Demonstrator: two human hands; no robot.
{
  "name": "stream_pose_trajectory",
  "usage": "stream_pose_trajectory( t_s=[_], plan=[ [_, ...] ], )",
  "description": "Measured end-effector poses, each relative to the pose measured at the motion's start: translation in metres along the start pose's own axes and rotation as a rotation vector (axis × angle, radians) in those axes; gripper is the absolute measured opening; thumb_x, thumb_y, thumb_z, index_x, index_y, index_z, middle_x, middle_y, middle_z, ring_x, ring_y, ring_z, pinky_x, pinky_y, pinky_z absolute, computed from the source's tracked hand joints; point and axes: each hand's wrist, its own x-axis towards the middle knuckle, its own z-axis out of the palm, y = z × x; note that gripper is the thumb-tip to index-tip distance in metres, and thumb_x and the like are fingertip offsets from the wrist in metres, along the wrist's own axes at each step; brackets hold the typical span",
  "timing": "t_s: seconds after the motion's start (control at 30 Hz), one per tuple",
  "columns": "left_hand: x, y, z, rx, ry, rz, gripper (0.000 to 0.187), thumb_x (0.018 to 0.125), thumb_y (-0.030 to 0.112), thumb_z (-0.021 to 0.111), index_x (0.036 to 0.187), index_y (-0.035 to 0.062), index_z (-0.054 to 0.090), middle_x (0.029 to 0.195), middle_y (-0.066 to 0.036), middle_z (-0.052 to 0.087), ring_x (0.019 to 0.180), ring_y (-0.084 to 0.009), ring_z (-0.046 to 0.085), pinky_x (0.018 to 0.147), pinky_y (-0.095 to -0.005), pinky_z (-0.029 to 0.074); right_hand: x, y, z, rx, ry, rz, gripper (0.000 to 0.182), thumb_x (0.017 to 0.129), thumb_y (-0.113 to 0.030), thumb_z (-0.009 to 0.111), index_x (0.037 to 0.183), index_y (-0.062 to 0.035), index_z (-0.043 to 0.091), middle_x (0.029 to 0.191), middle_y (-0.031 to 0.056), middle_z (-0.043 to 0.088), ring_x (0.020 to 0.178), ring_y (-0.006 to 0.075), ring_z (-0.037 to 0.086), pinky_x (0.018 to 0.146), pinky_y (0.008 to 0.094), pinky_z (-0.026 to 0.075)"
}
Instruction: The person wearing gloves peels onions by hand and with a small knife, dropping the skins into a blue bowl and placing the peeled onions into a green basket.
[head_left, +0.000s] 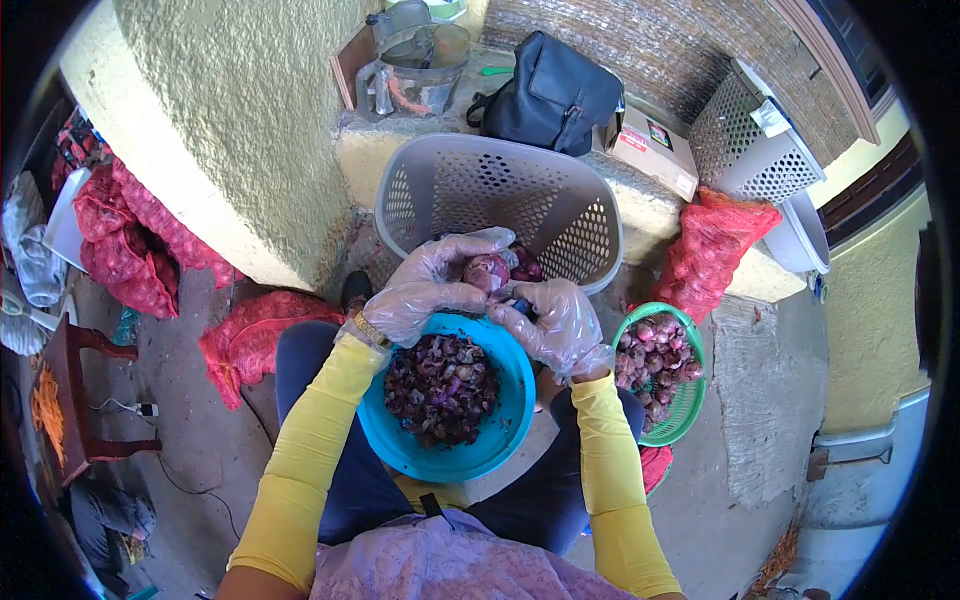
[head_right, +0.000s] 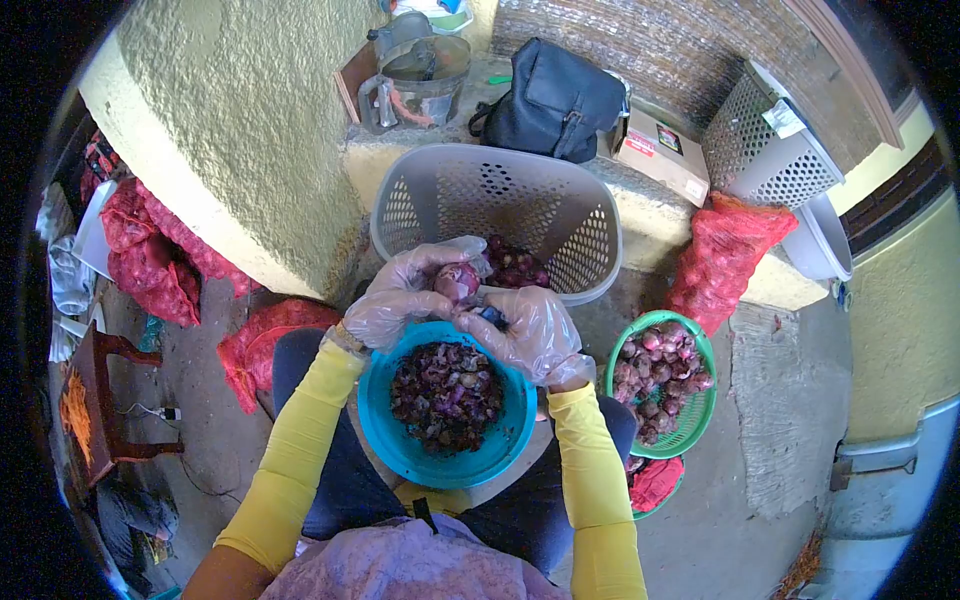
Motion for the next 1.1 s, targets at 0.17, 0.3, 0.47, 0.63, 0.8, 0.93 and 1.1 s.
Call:
stream_pose_trajectory(
  t_s=[0.17,0.3,0.47,0.63,0.8,0.93,1.1],
  plan=[
    [0.002,-0.006,-0.006,-0.019,-0.03,0.081,0.064,0.079,-0.007,0.077,0.14,0.0043,0.06,0.162,-0.014,0.045,0.143,-0.0275,0.051,0.119,-0.0421,0.044,-0.003,-0.002,-0.001,-0.025,0.027,-0.022,0.04,0.089,-0.043,0.08,0.095,-0.0041,0.076,0.074,0.0219,0.069,0.069,0.0415,0.07,0.063,0.045,0.053],
    [0.0,-0.005,-0.003,-0.066,0.006,0.039,0.064,0.079,-0.006,0.077,0.14,0.0044,0.062,0.162,-0.013,0.045,0.144,-0.027,0.05,0.12,-0.0418,0.042,-0.001,0.0,0.002,-0.077,0.173,0.038,0.046,0.083,-0.047,0.086,0.087,-0.0029,0.072,0.072,0.0209,0.068,0.068,0.0416,0.069,0.064,0.0448,0.053],
    [0.001,-0.003,0.002,-0.075,-0.049,0.026,0.06,0.08,-0.005,0.075,0.139,0.0038,0.063,0.161,-0.013,0.047,0.143,-0.0269,0.05,0.121,-0.0424,0.042,0.0,0.0,0.002,-0.13,0.209,0.035,0.047,0.081,-0.046,0.087,0.085,-0.002,0.07,0.074,0.0217,0.069,0.071,0.0429,0.069,0.065,0.0455,0.053],
    [0.001,-0.005,0.002,-0.096,-0.053,0.018,0.06,0.081,-0.005,0.072,0.139,0.0035,0.062,0.162,-0.014,0.046,0.142,-0.0286,0.052,0.121,-0.0437,0.042,0.0,0.002,0.002,-0.163,0.201,0.013,0.045,0.081,-0.044,0.087,0.088,-0.002,0.071,0.076,0.0225,0.069,0.072,0.0438,0.069,0.065,0.0467,0.053],
    [0.001,-0.006,0.003,-0.135,-0.057,0.022,0.06,0.082,-0.006,0.071,0.141,0.0034,0.061,0.163,-0.014,0.044,0.143,-0.0304,0.051,0.121,-0.0449,0.042,-0.001,0.002,0.004,-0.102,0.196,0.004,0.041,0.084,-0.042,0.084,0.093,-0.0034,0.074,0.075,0.022,0.069,0.07,0.0427,0.069,0.064,0.0465,0.053],
    [0.002,-0.011,0.0,-0.158,-0.069,0.043,0.06,0.084,-0.005,0.072,0.142,0.0029,0.06,0.163,-0.014,0.044,0.144,-0.0298,0.051,0.121,-0.045,0.043,0.0,0.001,0.004,-0.077,0.168,0.001,0.036,0.087,-0.039,0.082,0.097,-0.0045,0.075,0.074,0.0217,0.069,0.07,0.0426,0.068,0.063,0.047,0.052],
    [0.002,-0.011,0.001,-0.161,-0.054,0.042,0.061,0.084,-0.003,0.074,0.142,0.0029,0.059,0.162,-0.014,0.045,0.141,-0.0277,0.053,0.118,-0.0434,0.047,-0.002,0.005,0.011,-0.072,0.189,-0.038,0.033,0.089,-0.037,0.08,0.093,-0.0042,0.075,0.072,0.0215,0.067,0.068,0.0433,0.067,0.062,0.0478,0.051]
  ],
)
